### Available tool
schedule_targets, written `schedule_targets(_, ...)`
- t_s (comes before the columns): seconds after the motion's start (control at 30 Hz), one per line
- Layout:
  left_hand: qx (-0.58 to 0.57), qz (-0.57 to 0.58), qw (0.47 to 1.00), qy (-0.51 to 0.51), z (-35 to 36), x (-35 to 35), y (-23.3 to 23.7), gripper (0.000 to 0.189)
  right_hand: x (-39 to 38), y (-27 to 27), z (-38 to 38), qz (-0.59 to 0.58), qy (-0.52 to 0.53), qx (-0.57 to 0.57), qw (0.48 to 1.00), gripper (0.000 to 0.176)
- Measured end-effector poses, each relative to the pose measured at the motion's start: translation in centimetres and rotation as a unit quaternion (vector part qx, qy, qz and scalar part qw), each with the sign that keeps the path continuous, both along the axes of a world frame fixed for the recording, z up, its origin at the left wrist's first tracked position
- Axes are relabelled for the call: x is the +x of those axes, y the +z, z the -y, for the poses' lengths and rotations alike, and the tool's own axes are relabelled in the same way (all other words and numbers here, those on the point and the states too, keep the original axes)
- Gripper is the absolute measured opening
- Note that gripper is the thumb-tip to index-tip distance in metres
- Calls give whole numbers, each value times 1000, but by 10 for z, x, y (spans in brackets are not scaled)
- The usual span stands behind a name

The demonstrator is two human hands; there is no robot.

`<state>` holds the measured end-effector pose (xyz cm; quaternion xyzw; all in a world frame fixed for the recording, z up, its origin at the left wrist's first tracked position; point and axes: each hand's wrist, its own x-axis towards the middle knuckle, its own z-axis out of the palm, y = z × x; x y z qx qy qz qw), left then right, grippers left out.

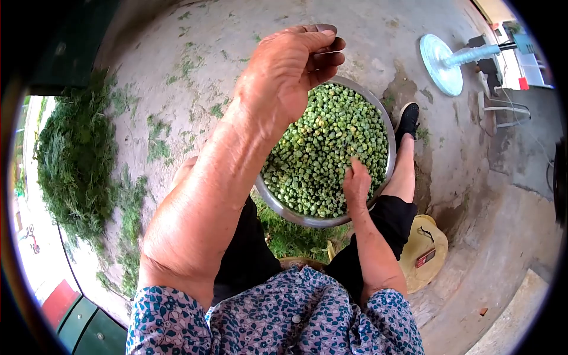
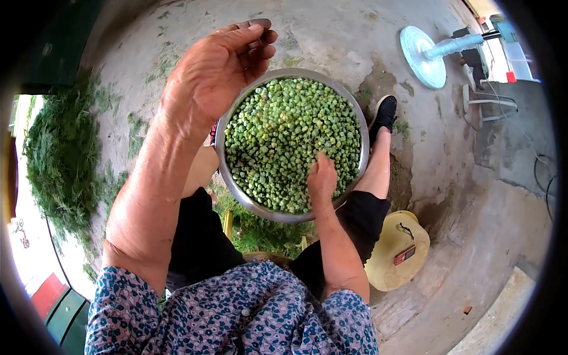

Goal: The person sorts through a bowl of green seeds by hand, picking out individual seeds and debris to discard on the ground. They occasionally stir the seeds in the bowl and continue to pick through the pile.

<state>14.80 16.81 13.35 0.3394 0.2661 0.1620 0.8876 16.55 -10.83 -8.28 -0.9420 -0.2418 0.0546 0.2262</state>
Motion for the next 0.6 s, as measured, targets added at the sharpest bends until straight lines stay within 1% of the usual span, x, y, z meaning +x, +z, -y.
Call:
schedule_targets(0.03, 2, 2, 1000, -3, -1, 0, -2, 16, 7, 3, -3, 21, -2, 14, 1000, 36)
schedule_targets(0.13, 2, -3, 1000, 4, 0, 1, -1, 15, 23, 14, -19, 16, -4, -4, 1000, 39)
schedule_targets(0.17, 0, -8, 1000, 9, 0, 1, 0, 15, 22, 19, -25, -24, -30, -60, 997, 39)
schedule_targets(0.27, -7, -9, 1000, 15, 0, 2, -1, 15, 16, -5, -7, -3, 3, -53, 999, 38)
schedule_targets(0.3, -6, -3, 1000, 14, -1, 2, -1, 15, 5, -5, -4, -24, -18, -64, 998, 35)
schedule_targets(0.4, -3, 5, 1000, 8, -2, 1, -2, 16, -23, -16, 23, -62, 46, -61, 995, 32)
schedule_targets(0.5, 1, -2, 1000, 5, 0, -1, -2, 17, -35, -23, 34, -69, -8, -7, 998, 26)
schedule_targets(0.6, 7, -9, 1000, 6, 1, 0, -1, 18, -14, -14, 21, 7, -22, 62, 998, 20)
